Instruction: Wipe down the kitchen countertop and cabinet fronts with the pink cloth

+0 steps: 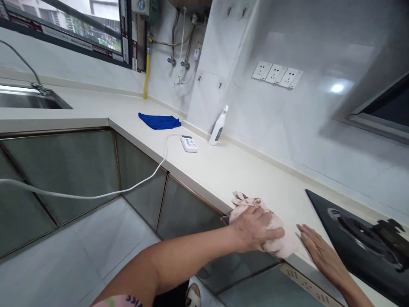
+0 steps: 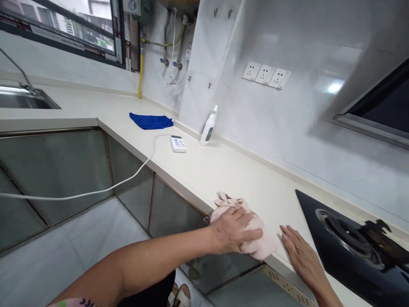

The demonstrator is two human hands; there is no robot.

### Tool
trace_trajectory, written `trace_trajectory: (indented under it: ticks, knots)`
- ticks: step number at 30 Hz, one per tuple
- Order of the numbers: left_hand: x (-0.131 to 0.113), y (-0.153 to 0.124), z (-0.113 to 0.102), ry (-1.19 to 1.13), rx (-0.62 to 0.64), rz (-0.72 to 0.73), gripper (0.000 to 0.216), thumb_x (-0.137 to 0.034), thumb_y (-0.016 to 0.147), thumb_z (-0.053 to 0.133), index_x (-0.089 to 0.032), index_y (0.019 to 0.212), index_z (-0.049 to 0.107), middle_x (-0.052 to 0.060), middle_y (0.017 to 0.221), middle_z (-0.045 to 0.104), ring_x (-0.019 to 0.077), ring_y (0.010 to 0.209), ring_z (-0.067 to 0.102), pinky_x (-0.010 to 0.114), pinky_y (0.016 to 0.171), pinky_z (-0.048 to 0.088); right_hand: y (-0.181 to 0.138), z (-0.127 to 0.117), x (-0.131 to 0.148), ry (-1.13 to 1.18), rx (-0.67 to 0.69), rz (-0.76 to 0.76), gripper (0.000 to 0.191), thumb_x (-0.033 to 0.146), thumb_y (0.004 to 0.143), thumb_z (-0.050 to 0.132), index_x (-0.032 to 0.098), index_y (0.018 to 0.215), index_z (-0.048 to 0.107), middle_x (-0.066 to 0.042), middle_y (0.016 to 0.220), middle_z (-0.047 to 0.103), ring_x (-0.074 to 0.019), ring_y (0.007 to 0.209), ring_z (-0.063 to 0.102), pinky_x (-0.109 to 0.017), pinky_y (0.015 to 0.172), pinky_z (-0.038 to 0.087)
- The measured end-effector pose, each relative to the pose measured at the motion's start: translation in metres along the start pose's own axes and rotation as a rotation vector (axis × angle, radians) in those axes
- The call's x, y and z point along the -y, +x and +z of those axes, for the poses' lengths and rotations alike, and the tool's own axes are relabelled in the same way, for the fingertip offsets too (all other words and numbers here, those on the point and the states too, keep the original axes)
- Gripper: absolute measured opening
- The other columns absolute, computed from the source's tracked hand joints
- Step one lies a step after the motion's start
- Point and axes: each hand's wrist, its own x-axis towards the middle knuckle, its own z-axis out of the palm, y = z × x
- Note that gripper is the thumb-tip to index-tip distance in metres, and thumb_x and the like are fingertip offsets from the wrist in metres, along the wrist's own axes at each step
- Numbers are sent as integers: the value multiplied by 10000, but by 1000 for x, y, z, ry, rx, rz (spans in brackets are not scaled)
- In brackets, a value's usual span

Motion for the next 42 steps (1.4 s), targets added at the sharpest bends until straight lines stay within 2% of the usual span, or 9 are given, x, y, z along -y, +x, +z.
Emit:
trace_trajectory:
  ticks: [5, 11, 16, 20, 26, 31, 36, 39, 42]
  knots:
    - [92, -68, -23, 24, 37, -116, 626, -702, 938, 547, -363, 1463, 587, 116, 1491, 608, 356, 1298, 572, 534, 1070, 420, -3, -4, 6, 44, 23, 39, 624, 707, 967, 435, 266, 1320, 699, -78, 1477, 659, -327, 1453, 544, -542, 1266, 402]
    - [215, -146, -89, 116, 101, -400, 929, -904, 814, 521, -292, 1512, 546, 150, 1474, 627, 403, 1339, 531, 615, 1153, 292, -5, -3, 14, 55, 23, 143, 666, 724, 940, 468, 259, 1375, 663, -85, 1526, 617, -337, 1475, 515, -578, 1279, 367]
    - [253, -167, -118, 198, 98, -617, 675, -717, 935, 490, -280, 1429, 633, 132, 1452, 646, 402, 1354, 488, 586, 1112, 295, -3, -5, 23, 34, 4, 187, 669, 719, 928, 455, 230, 1317, 694, -110, 1493, 642, -348, 1450, 540, -567, 1280, 368]
    - [222, -147, -111, 239, 39, -663, 503, -547, 1000, 460, -275, 1359, 684, 124, 1391, 665, 357, 1293, 517, 554, 1110, 288, 2, -3, 28, 16, -22, 151, 634, 700, 922, 452, 235, 1256, 722, -115, 1434, 683, -362, 1424, 562, -552, 1279, 371]
    - [119, -92, -61, 203, -5, -565, 531, -647, 947, 502, -352, 1342, 699, 98, 1352, 663, 369, 1264, 514, 567, 1041, 320, 3, -3, 41, -20, -52, 85, 632, 673, 965, 393, 215, 1270, 704, -119, 1397, 703, -343, 1399, 575, -567, 1260, 381]
    - [29, -35, -11, 117, -38, -343, 597, -757, 917, 504, -384, 1350, 678, 105, 1391, 645, 381, 1214, 532, 588, 1000, 352, 4, -4, 44, 4, -26, 131, 625, 672, 977, 413, 211, 1284, 704, -122, 1442, 674, -336, 1412, 559, -570, 1257, 375]
    - [-45, 29, 17, 71, 15, 15, 408, -440, 1032, 465, -323, 1388, 628, 123, 1347, 651, 314, 1101, 586, 492, 870, 414, 5, -6, 31, 116, -47, 105, 559, 649, 937, 455, 247, 1189, 751, -102, 1355, 727, -320, 1375, 597, -525, 1257, 387]
    - [-68, 50, 26, 79, 37, 99, 416, -321, 1064, 370, -320, 1406, 608, 128, 1360, 637, 282, 1078, 598, 482, 861, 419, 4, -12, 22, 263, -44, 234, 583, 664, 950, 408, 257, 1161, 768, -98, 1370, 722, -296, 1342, 632, -466, 1242, 418]
    - [-65, 47, 27, 96, 43, 125, 452, -324, 1065, 363, -364, 1470, 559, 124, 1431, 606, 276, 1140, 595, 499, 907, 437, 2, -15, 17, 303, -20, 300, 625, 695, 951, 388, 258, 1187, 767, -98, 1420, 695, -298, 1370, 616, -461, 1269, 376]
